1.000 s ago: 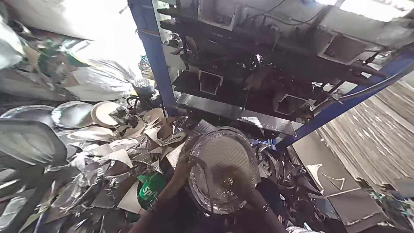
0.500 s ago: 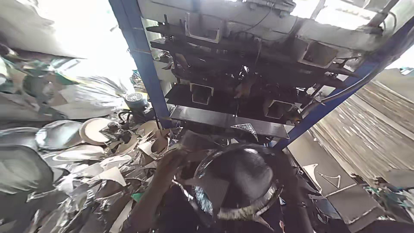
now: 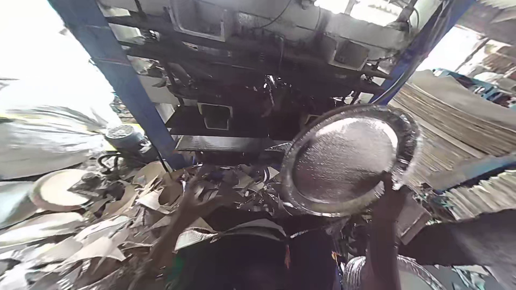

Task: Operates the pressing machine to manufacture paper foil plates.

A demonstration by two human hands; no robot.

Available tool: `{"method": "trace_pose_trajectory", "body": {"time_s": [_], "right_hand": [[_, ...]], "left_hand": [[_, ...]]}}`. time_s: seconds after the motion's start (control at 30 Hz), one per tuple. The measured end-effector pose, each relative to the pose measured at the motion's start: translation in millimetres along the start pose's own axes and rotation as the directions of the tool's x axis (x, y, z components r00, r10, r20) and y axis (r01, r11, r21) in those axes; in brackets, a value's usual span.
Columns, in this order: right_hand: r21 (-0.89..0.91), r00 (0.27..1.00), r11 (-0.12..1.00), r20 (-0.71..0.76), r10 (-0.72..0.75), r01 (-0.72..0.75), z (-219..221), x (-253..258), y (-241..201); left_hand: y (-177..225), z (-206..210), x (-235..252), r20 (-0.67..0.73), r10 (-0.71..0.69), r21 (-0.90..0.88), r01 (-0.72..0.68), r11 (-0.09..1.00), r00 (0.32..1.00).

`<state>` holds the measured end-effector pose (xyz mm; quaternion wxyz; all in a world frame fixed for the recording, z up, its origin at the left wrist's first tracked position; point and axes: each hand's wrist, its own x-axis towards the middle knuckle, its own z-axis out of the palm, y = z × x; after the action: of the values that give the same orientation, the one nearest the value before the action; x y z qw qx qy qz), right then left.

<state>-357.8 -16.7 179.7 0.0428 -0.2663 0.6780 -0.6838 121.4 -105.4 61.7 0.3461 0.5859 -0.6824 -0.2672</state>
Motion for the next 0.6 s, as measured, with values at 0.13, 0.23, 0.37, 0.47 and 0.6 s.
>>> {"method": "trace_pose_trajectory", "body": {"time_s": [0.13, 0.23, 0.37, 0.47, 0.6], "right_hand": [[0.136, 0.986, 0.978, 0.078, 0.151, -0.16, 39.0, -27.7, 19.5], [0.153, 0.973, 0.964, -0.039, 0.228, -0.219, 15.0, -27.7, 29.0], [0.349, 0.918, 0.92, -0.277, 0.285, -0.179, -80.7, 0.9, 74.6], [0.256, 0.767, 0.949, -0.566, 0.303, -0.185, -188.4, 13.2, 122.6], [-0.164, 0.546, 0.806, -0.808, 0.22, -0.569, -320.1, -29.0, 195.4]], "left_hand": [[142.3, 98.3, -17.0, 0.518, 0.284, -0.437, -0.036, 0.899, 0.807], [155.6, 169.8, -35.4, 0.777, 0.444, -0.521, 0.06, 0.851, 0.446], [133.9, 208.9, -79.8, 0.902, 0.387, -0.34, -0.239, 0.909, 0.19], [147.3, 181.4, -83.7, 0.964, 0.027, 0.034, -0.227, 0.973, 0.263], [85.0, 183.5, -60.3, 0.559, 0.492, -0.211, -0.459, 0.863, 0.667]]}}
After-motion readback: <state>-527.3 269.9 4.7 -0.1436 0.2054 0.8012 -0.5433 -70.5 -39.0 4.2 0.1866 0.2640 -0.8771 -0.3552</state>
